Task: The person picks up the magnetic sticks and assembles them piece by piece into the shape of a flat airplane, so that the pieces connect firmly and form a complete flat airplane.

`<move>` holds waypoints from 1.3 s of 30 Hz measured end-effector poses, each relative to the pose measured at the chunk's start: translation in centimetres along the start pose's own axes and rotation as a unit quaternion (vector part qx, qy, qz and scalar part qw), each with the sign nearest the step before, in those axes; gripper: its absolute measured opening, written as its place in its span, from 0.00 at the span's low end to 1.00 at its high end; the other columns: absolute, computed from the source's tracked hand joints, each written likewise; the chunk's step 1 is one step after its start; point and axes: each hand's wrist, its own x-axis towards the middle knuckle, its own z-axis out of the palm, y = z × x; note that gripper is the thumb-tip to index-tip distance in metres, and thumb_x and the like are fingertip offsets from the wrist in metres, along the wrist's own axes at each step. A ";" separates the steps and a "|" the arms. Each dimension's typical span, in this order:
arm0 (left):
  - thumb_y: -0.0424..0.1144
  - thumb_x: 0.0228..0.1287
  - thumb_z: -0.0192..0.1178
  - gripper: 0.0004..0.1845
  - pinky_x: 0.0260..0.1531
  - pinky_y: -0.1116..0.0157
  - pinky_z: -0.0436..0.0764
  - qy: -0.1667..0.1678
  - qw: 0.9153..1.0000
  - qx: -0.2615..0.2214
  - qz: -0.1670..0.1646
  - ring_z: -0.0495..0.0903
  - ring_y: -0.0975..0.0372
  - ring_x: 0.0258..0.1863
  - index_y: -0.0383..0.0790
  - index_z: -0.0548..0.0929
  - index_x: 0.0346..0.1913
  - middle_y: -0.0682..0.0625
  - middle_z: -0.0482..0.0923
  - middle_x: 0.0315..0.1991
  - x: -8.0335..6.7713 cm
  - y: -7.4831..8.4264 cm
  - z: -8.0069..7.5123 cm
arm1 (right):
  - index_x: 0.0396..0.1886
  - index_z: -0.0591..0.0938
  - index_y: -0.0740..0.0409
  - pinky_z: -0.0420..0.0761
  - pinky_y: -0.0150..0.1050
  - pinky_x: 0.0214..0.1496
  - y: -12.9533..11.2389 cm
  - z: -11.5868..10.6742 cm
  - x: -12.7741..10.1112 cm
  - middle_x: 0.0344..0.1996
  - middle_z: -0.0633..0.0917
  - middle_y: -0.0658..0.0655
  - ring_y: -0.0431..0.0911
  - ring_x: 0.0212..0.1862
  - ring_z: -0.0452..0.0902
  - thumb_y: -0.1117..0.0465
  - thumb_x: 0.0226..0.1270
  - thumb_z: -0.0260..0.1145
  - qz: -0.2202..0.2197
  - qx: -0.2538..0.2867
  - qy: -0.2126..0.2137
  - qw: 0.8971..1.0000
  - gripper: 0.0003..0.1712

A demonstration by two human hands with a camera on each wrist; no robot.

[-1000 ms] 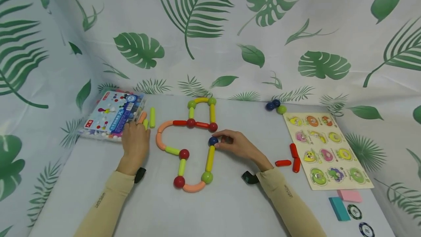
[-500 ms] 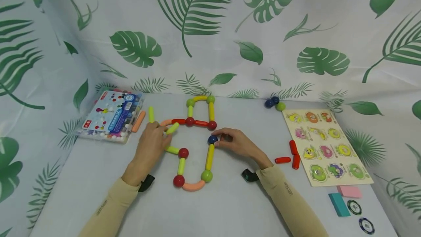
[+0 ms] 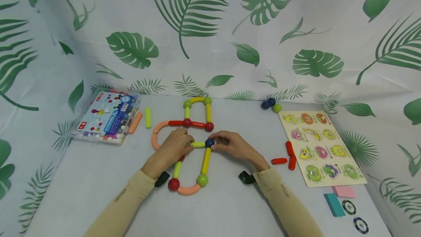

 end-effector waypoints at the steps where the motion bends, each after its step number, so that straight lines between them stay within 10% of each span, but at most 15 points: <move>1: 0.41 0.63 0.72 0.11 0.39 0.65 0.73 -0.001 1.000 -0.002 -0.002 0.70 0.60 0.37 0.40 0.90 0.45 0.51 0.76 0.35 0.0 0.0 0.1 | 0.59 0.82 0.37 0.75 0.36 0.48 -0.1 0.0 0.0 0.43 0.83 0.43 0.45 0.45 0.75 0.48 0.67 0.72 0.000 0.000 0.000 1.000 0.21; 21: 0.49 0.58 0.74 0.16 0.37 0.64 0.69 -0.109 0.989 -0.091 -0.051 0.70 0.60 0.35 0.40 0.90 0.43 0.49 0.76 0.33 -2.8 -1.6 -2.9 | 0.60 0.82 0.42 0.76 0.41 0.56 -0.4 0.0 -0.3 0.49 0.83 0.44 0.44 0.50 0.74 0.49 0.67 0.72 -0.009 -0.012 -0.008 1.000 0.22; 39: 0.50 0.60 0.73 0.16 0.37 0.64 0.70 -0.066 0.992 -0.090 -0.065 0.71 0.61 0.34 0.41 0.89 0.42 0.51 0.76 0.34 -2.5 -1.6 -1.7 | 0.60 0.82 0.37 0.76 0.43 0.59 -1.3 0.9 -0.8 0.50 0.82 0.40 0.42 0.52 0.74 0.48 0.67 0.72 0.013 -0.018 -0.036 0.999 0.22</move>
